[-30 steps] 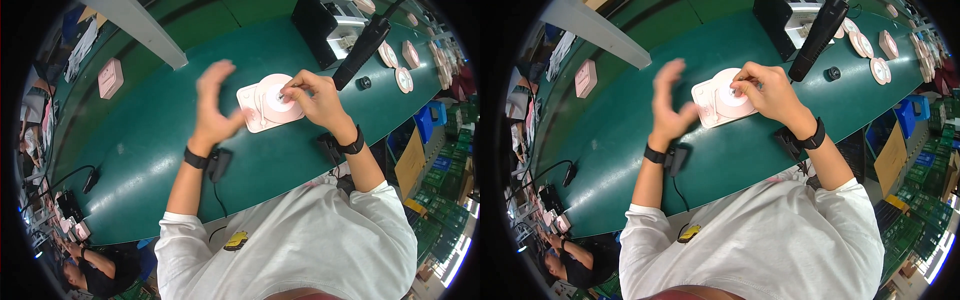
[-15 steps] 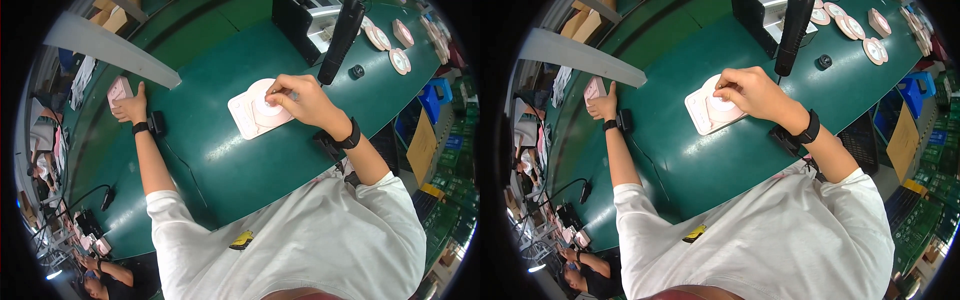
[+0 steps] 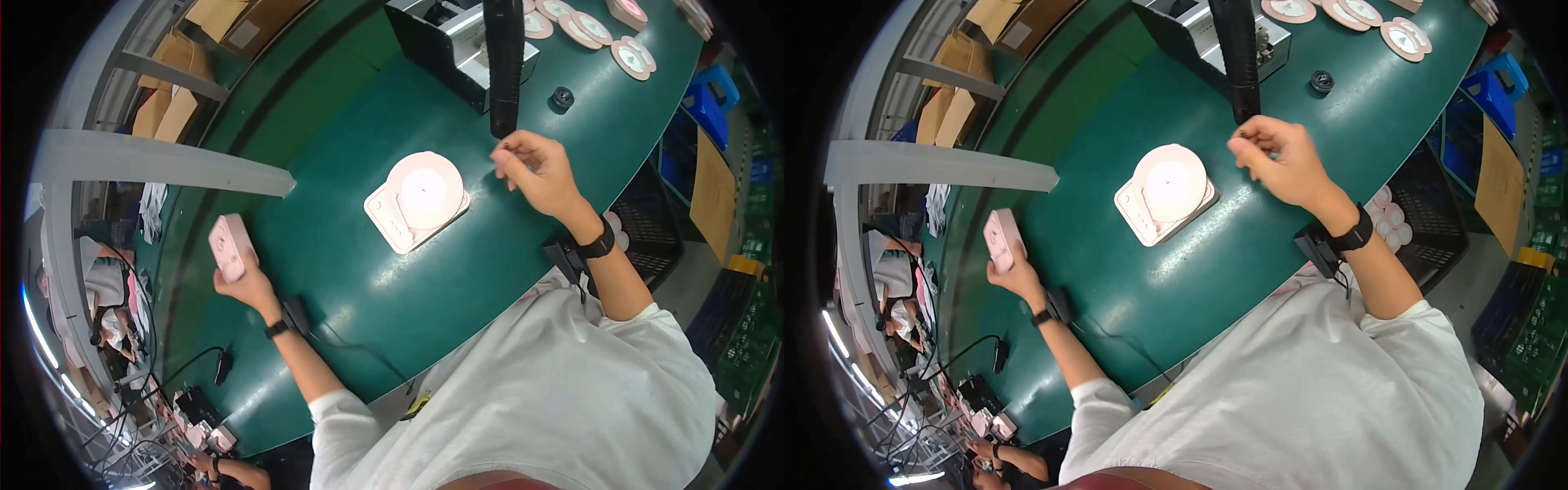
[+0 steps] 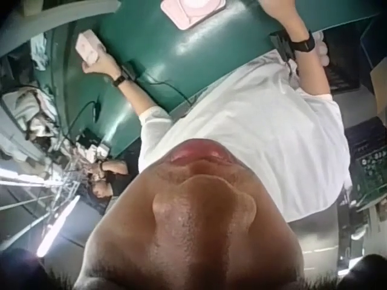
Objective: The person assembles pink record player toys by placing a white disc onto each base, inserting a small metal pin, and driving a screw with a power screwdriver. They also refill a screw feeder from a plastic bag and set the completed toys aside.
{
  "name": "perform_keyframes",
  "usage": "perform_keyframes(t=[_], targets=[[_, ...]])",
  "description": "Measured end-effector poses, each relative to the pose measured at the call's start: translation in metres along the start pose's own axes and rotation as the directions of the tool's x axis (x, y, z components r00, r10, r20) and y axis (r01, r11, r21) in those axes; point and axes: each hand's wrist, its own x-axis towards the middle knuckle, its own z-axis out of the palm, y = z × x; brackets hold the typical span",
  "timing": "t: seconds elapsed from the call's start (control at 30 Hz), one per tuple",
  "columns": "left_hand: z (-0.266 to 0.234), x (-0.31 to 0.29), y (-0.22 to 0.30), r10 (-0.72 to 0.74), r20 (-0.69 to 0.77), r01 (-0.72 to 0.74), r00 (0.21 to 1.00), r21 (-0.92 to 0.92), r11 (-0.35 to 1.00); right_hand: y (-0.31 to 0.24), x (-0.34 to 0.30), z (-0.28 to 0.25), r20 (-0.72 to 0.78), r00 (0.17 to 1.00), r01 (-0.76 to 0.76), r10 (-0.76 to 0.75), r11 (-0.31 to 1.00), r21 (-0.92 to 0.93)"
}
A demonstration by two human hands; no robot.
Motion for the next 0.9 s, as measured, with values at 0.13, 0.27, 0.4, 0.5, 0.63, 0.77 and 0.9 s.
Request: perform_keyframes(t=[0.13,0.27,0.4,0.5,0.63,0.77,0.9], targets=[[-0.036,-0.048,0.033,0.021,0.016,-0.026,1.000,0.511,0.859,0.040,-0.018,0.001,-0.035,0.994,-0.100,0.105,0.986,0.131],[-0.015,-0.108,0.092,0.330,0.272,-0.424,0.904,0.468,0.776,0.042,-0.020,0.008,-0.011,0.996,-0.091,0.091,0.996,0.004],[0.015,-0.155,0.171,0.332,0.769,-0.571,0.547,0.053,0.819,0.041,-0.033,0.008,-0.033,0.995,-0.099,0.098,0.995,-0.009],[0.058,-0.169,0.165,0.342,0.810,-0.563,0.476,-0.018,0.826,0.035,-0.025,-0.002,-0.080,0.994,-0.068,0.071,0.997,0.036],[0.125,-0.199,0.237,0.289,0.817,-0.478,0.499,-0.019,0.878,0.001,0.012,-0.162,-0.302,0.950,0.049,-0.074,0.995,-0.092],[0.150,-0.152,0.233,0.291,0.835,-0.503,0.466,-0.020,0.864,-0.007,0.061,-0.258,-0.542,0.819,0.013,-0.189,0.950,-0.313],[0.167,-0.127,0.216,0.295,0.841,-0.489,0.453,-0.043,0.871,-0.014,0.128,-0.364,-0.632,0.770,-0.108,-0.084,0.960,-0.259]])
